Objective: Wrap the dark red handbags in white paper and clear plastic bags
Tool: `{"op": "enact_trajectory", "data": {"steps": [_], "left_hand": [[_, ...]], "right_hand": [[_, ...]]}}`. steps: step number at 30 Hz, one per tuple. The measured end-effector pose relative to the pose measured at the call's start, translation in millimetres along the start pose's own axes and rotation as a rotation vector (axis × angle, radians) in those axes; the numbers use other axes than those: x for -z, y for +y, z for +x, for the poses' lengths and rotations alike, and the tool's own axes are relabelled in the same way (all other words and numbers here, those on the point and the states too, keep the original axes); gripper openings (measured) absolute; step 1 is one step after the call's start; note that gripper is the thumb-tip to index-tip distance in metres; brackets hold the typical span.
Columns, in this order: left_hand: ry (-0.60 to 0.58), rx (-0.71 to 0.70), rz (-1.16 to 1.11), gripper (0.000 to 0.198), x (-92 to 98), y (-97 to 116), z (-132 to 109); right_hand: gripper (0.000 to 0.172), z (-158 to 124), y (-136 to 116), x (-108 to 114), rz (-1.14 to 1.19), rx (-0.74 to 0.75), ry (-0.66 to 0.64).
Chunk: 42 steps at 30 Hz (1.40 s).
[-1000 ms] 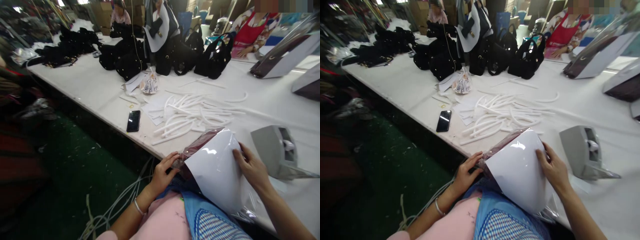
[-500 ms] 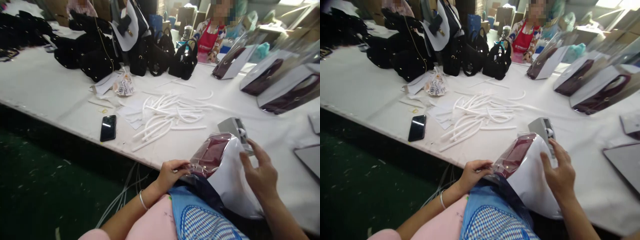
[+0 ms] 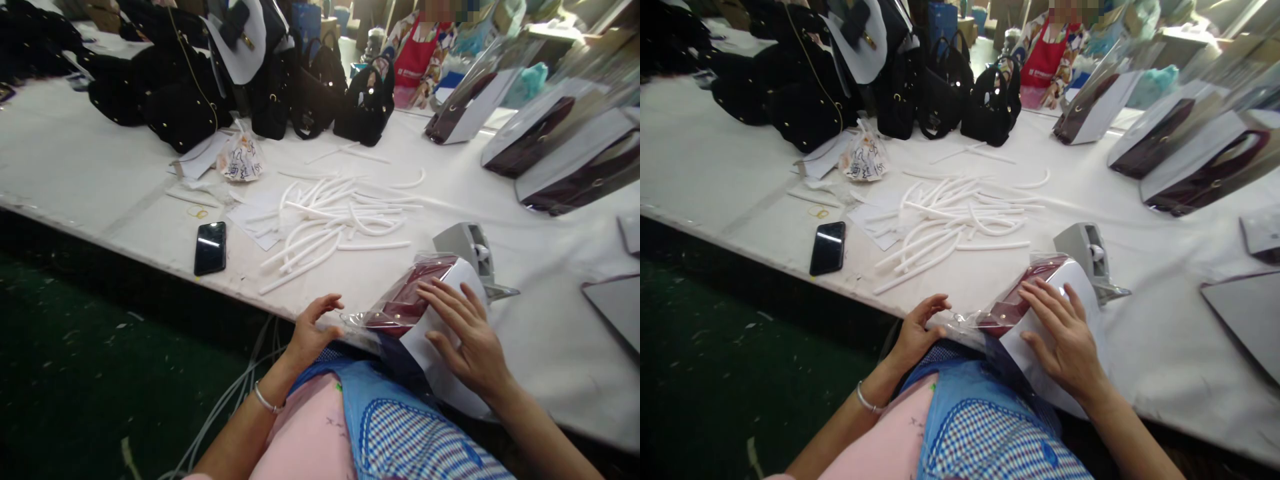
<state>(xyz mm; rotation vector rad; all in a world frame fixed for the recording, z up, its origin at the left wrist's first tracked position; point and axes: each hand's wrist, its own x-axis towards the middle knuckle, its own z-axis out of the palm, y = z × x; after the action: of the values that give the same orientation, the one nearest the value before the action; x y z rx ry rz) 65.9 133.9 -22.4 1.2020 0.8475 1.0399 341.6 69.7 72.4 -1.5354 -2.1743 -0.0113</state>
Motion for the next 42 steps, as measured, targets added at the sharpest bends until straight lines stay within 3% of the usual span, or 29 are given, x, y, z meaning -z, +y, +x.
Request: {"op": "enact_trajectory", "data": {"steps": [2,3,5,7,9,13,16,22,26,29,32,37,42], "left_hand": [[-0.233,-0.069,0.079,0.097,-3.3,-2.9,2.3],[-0.317,-0.08,0.111,0.099,-5.7,-4.4,3.9],[-0.388,-0.068,0.126,0.068,-10.2,-7.9,7.3],[-0.393,-0.06,0.09,0.035,-13.0,-11.1,10.6],[-0.391,-0.056,0.056,0.029,-13.6,-12.8,13.5],[-0.342,0.006,-0.002,0.031,-16.1,-13.5,18.7],[-0.301,0.016,-0.044,0.036,-23.8,-15.4,22.0],[-0.287,0.053,-0.046,0.046,-43.5,-21.6,36.9],[-0.357,0.122,-0.068,0.046,-58.7,-23.0,53.0],[-0.4,0.155,-0.069,0.046,-69.0,-23.8,61.4],[-0.41,0.163,-0.038,0.042,-74.8,-23.9,64.3],[-0.357,0.073,0.144,0.039,-75.9,-22.4,64.6],[-0.239,-0.06,0.235,0.038,-79.6,-19.7,69.0]], "right_hand": [[0.06,9.4,-16.4,1.6,-0.01,0.118,-0.109],[0.06,13.2,-23.9,0.7,-0.027,0.147,-0.158],[0.053,18.5,-35.4,-3.1,-0.066,0.137,-0.22],[0.04,20.9,-40.8,-6.4,-0.089,0.106,-0.247],[0.03,22.0,-41.4,-7.2,-0.093,0.106,-0.26],[0.019,25.6,-39.7,-5.4,-0.068,0.116,-0.259],[0.026,27.8,-41.4,-7.8,-0.07,0.11,-0.237],[0.043,20.3,-41.3,-10.8,-0.025,0.132,-0.069],[0.051,16.4,-32.5,-3.3,-0.049,0.26,-0.154],[0.045,15.3,-26.0,-1.5,-0.062,0.322,-0.225],[0.037,13.8,-24.8,-4.3,-0.06,0.29,-0.229],[0.027,16.1,-32.6,-3.2,-0.091,0.193,-0.236],[0.027,29.7,-33.3,10.7,-0.077,0.158,-0.381]]}}
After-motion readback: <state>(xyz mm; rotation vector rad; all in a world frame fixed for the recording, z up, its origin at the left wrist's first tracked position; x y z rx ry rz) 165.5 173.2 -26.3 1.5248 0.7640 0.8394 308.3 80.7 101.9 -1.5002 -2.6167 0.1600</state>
